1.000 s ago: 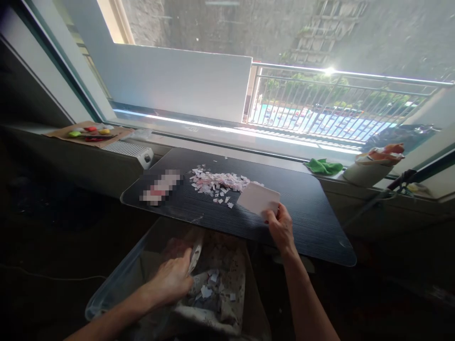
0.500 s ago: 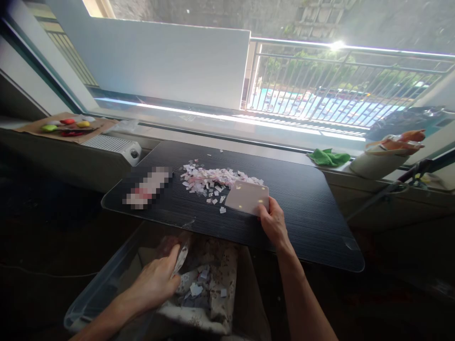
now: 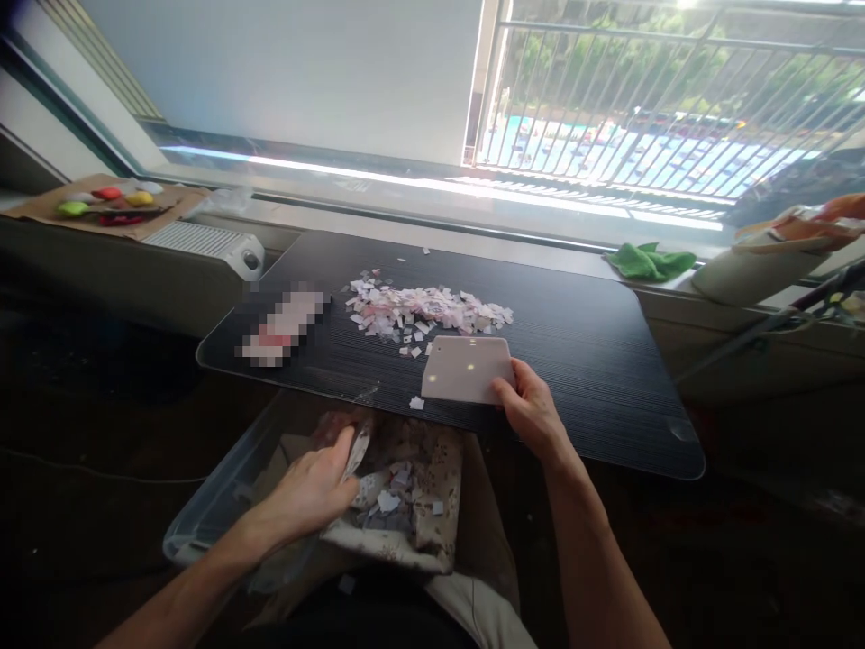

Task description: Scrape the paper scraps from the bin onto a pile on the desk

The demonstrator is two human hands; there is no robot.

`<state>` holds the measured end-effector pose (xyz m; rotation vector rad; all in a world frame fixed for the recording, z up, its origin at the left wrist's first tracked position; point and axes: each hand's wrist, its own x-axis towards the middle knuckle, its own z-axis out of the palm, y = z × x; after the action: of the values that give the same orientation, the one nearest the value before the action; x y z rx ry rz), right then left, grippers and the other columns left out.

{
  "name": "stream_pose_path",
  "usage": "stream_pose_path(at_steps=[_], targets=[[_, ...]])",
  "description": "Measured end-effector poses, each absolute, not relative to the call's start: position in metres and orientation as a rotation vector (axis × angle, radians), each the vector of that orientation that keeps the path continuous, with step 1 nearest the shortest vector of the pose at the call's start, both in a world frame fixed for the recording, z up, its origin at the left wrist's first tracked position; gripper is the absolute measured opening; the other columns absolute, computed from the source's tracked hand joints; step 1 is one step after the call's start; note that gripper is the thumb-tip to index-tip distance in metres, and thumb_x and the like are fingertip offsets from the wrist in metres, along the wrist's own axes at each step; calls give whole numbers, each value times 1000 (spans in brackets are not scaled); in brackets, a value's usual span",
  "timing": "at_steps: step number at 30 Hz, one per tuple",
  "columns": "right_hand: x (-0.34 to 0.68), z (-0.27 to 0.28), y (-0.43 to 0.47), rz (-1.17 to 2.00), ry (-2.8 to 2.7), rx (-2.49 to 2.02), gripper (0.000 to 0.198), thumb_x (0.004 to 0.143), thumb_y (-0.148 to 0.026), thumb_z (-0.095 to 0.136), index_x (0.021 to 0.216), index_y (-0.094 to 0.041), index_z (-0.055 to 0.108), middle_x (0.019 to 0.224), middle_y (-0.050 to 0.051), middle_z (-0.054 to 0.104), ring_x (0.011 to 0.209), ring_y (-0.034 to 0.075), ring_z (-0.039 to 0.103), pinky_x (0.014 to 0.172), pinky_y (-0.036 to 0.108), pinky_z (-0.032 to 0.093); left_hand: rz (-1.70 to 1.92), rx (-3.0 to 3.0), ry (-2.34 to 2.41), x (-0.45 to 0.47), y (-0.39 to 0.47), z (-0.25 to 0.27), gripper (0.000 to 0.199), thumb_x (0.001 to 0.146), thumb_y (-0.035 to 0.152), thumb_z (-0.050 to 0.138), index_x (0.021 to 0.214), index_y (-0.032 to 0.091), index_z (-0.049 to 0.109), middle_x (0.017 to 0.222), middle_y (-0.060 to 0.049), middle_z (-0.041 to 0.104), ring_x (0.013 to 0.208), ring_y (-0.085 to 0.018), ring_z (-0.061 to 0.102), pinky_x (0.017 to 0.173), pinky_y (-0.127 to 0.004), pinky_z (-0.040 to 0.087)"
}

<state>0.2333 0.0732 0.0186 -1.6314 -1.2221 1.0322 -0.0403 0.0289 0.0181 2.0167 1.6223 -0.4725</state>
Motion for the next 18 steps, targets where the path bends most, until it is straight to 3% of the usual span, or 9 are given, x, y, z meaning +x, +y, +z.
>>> stream_pose_path(at_steps=[11, 18], targets=[[227, 21, 61, 1127, -1317, -1547, 34, 69, -30, 51, 100, -17, 54, 80, 1, 60, 67, 14, 53, 55, 23, 43, -424, 1977, 1638, -39, 31, 23, 55, 70, 22, 36, 124, 16, 24, 95, -9, 61, 88, -24, 57, 69, -28, 37], [233, 21, 84, 743, -1157, -1644, 37, 70, -33, 49, 102, -16, 51, 79, 3, 58, 64, 14, 52, 53, 26, 45, -390, 2016, 1619, -35, 29, 13, 53, 71, 21, 35, 123, 16, 25, 93, -10, 61, 88, -24, 56, 72, -31, 37]])
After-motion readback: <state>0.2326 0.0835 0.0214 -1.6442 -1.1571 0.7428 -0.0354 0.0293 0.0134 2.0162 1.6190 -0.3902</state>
